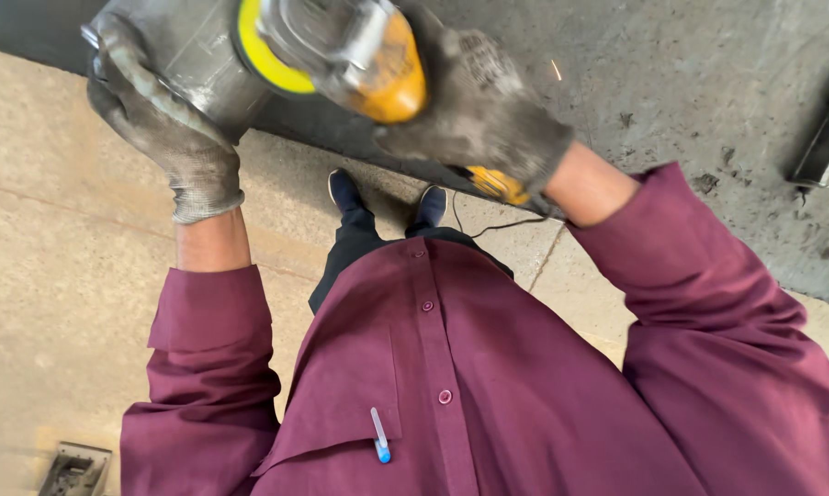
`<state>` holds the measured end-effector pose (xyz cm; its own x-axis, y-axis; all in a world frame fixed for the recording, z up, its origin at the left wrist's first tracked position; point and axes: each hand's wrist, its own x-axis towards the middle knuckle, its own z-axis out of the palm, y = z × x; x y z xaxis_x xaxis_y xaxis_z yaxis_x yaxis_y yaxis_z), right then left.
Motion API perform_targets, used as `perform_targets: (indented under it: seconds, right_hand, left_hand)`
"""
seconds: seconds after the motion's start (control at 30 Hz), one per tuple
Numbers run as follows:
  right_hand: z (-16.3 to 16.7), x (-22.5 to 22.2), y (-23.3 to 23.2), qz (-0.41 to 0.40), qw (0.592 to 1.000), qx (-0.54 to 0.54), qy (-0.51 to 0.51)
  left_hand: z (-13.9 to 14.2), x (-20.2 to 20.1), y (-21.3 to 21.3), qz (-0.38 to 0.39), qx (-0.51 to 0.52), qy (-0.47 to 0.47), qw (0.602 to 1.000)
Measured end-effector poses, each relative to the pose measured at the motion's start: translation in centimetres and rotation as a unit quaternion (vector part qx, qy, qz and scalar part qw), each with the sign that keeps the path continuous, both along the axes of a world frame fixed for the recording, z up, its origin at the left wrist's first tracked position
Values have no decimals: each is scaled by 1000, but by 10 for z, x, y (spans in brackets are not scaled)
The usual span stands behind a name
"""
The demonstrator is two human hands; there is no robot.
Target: The person holds a large metal pipe on a workbench and files its edge by hand, then uses an angle grinder to grind and polish the pipe's surface, rotating the pipe to work different sides, before setting the grinder down and moving the pipe.
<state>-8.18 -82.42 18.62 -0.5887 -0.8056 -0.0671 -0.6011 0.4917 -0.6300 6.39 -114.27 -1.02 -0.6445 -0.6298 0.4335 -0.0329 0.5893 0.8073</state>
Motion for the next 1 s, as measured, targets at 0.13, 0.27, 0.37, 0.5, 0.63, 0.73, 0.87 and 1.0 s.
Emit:
perform_targets:
  seconds: [0.13,0.27,0.37,0.5,0.63,0.73,0.87,1.0]
  right_hand:
    - [0,-1,7,-21,999,39,-17]
    - [4,6,9,-11,999,45,10]
    - [8,6,4,-10,1000,2,-8]
    - [17,-1,5,-8,1000,-13,-12]
    - [18,-3,5,24,1000,2,-2]
    - [16,-4,1,-21,997,64,-47]
    - [19,-9,-1,-13,999,44,-5]
    - [20,-5,7,37,999,6,27]
  left_hand:
    - [14,0,6,38,-44,-55,997]
    - [23,1,8,68,-242,-137,958]
    - [25,4,10,63,-153,-131,977]
    - [25,3,13,60,-107,-91,988]
    - [26,1,13,96,-136,-107,980]
    - [21,4,13,68,-192,-130,970]
    - [2,4,9,17,2,-34,999]
    - [-18,3,-2,56,-129,-102,985]
